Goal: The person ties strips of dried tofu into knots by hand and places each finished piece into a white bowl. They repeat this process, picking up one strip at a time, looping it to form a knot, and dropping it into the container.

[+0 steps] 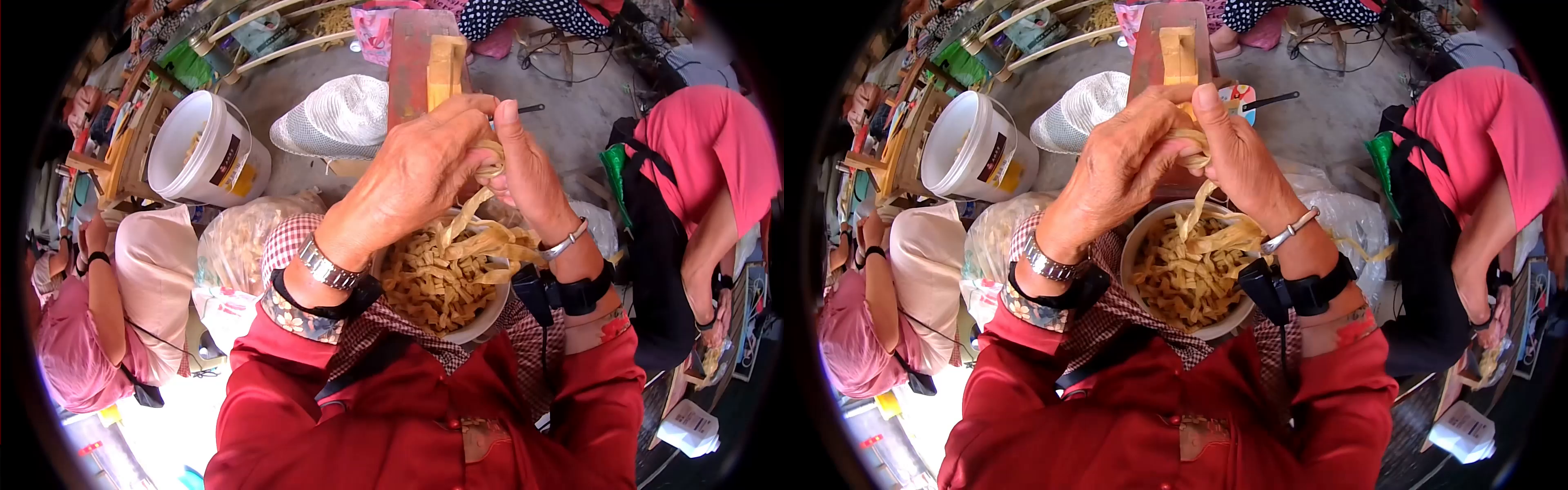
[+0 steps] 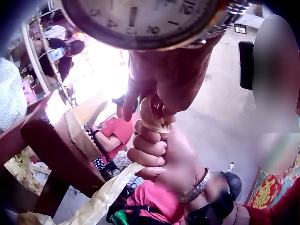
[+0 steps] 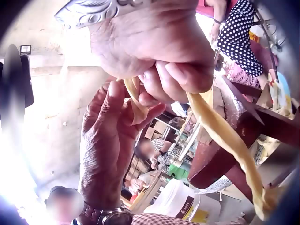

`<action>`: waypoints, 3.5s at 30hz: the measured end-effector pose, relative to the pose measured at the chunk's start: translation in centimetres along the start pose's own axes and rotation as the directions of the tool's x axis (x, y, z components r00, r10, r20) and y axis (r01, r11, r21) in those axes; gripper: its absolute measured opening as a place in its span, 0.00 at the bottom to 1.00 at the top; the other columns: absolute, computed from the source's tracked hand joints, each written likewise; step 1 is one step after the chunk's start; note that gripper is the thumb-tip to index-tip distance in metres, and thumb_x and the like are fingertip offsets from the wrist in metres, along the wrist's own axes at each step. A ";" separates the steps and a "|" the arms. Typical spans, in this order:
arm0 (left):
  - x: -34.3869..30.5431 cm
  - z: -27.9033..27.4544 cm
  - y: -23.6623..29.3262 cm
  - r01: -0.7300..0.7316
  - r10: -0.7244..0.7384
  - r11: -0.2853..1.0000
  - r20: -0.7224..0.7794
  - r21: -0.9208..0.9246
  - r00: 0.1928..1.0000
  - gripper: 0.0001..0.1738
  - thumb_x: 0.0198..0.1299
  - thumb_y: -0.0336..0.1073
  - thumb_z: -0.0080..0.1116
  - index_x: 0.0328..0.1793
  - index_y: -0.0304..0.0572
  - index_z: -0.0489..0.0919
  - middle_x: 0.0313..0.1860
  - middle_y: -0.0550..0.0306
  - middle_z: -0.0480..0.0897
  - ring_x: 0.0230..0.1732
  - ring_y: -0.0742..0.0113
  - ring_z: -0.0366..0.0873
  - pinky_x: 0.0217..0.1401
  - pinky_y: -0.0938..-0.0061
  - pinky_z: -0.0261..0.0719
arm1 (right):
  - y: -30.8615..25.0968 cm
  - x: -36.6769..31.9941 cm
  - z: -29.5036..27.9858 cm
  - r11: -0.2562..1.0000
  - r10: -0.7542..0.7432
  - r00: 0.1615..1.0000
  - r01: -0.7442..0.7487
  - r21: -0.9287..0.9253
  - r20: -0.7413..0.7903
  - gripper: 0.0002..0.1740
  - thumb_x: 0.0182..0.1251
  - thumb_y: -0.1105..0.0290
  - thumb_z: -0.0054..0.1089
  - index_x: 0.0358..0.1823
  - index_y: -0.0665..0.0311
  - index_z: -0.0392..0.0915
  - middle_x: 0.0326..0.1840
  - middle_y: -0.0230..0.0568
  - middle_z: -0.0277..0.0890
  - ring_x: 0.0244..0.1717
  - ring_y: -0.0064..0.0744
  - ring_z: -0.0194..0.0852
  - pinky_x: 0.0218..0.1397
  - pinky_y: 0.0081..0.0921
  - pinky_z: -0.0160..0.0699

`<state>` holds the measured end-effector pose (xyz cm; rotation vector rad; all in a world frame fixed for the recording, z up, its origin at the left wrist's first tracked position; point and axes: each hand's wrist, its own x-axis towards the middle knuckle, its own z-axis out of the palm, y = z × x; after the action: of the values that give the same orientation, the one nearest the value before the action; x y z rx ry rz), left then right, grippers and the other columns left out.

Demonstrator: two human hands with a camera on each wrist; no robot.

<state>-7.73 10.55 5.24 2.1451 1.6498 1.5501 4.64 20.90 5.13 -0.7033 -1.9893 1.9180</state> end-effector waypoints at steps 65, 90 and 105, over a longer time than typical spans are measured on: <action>-2.1 -0.2 -0.3 0.559 -0.718 0.235 0.246 -0.795 0.652 0.31 0.68 0.56 0.40 0.50 0.29 0.76 0.35 0.52 0.79 0.21 0.75 0.73 0.24 0.79 0.80 | 6.6 -3.9 -2.6 0.979 -0.185 0.981 0.179 -0.095 -0.052 0.09 0.67 0.68 0.55 0.36 0.68 0.75 0.27 0.27 0.71 0.24 0.12 0.63 0.23 0.12 0.61; 3.0 -0.8 -4.1 0.472 -0.748 0.398 0.020 -0.787 0.663 0.07 0.65 0.34 0.51 0.36 0.38 0.75 0.19 0.65 0.69 0.16 0.81 0.61 0.15 0.85 0.62 | 0.2 3.3 -5.6 0.677 -0.514 0.857 0.421 -0.604 0.021 0.15 0.67 0.65 0.49 0.27 0.70 0.70 0.18 0.42 0.66 0.19 0.26 0.65 0.25 0.26 0.63; 1.5 -3.5 -6.7 0.804 -0.800 0.590 0.185 0.073 0.571 0.18 0.62 0.46 0.55 0.28 0.40 0.81 0.19 0.64 0.79 0.15 0.82 0.65 0.14 0.84 0.60 | 5.1 4.9 -5.0 0.836 -0.302 0.953 0.252 -0.487 -0.027 0.16 0.69 0.60 0.48 0.29 0.66 0.72 0.18 0.42 0.68 0.19 0.34 0.64 0.23 0.29 0.60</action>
<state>-14.99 12.85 4.41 1.1167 2.0602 0.9902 3.87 27.67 -0.20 -0.5659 -2.3710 1.2039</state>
